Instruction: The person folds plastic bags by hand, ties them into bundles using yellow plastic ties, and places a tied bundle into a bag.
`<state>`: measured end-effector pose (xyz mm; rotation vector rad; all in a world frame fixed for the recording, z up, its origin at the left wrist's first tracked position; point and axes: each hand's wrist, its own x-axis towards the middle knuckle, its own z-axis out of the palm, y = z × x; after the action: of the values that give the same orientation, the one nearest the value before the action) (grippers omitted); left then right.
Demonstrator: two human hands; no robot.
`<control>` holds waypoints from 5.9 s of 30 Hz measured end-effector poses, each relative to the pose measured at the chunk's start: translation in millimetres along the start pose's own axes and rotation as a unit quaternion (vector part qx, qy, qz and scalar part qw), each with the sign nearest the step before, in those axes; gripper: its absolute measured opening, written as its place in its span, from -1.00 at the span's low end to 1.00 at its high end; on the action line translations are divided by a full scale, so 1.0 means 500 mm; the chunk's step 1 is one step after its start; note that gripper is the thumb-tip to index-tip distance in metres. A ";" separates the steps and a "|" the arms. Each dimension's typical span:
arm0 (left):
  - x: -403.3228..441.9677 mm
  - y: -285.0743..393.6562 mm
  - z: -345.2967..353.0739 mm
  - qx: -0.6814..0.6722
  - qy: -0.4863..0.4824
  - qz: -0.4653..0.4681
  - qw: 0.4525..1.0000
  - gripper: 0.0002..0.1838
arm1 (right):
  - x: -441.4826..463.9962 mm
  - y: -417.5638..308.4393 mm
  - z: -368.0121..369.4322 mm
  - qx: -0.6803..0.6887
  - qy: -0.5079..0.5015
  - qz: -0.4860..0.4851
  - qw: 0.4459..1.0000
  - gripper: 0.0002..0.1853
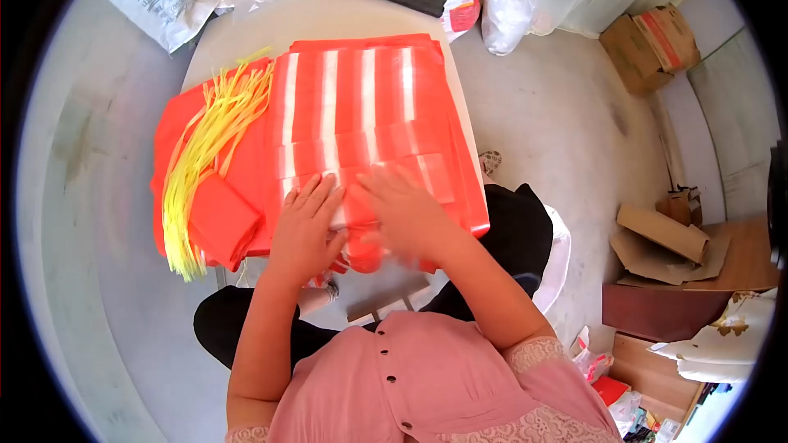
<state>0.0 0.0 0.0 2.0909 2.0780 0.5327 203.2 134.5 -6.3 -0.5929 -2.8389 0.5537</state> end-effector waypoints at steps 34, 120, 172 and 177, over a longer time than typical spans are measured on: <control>0.039 -0.027 -0.072 0.060 0.124 -0.026 0.990 -0.39 | 0.028 0.074 -0.069 -0.060 0.126 -0.001 0.990 -0.39; -0.033 -0.120 -0.009 -0.118 0.004 -0.017 0.993 -0.33 | 0.172 -0.053 0.028 -0.049 0.060 -0.063 0.995 -0.29; -0.184 -0.281 -0.089 0.023 0.309 -0.316 0.897 -0.47 | 0.236 -0.099 0.088 0.206 0.145 0.246 0.936 0.25; -0.219 -0.318 -0.075 0.059 0.295 -0.406 0.863 -0.41 | 0.235 -0.090 0.096 0.296 0.146 0.228 0.916 0.26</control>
<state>-159.7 -108.5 -36.4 0.9210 3.0830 0.9747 69.3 130.0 -20.0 -1.0949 -2.0844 1.2205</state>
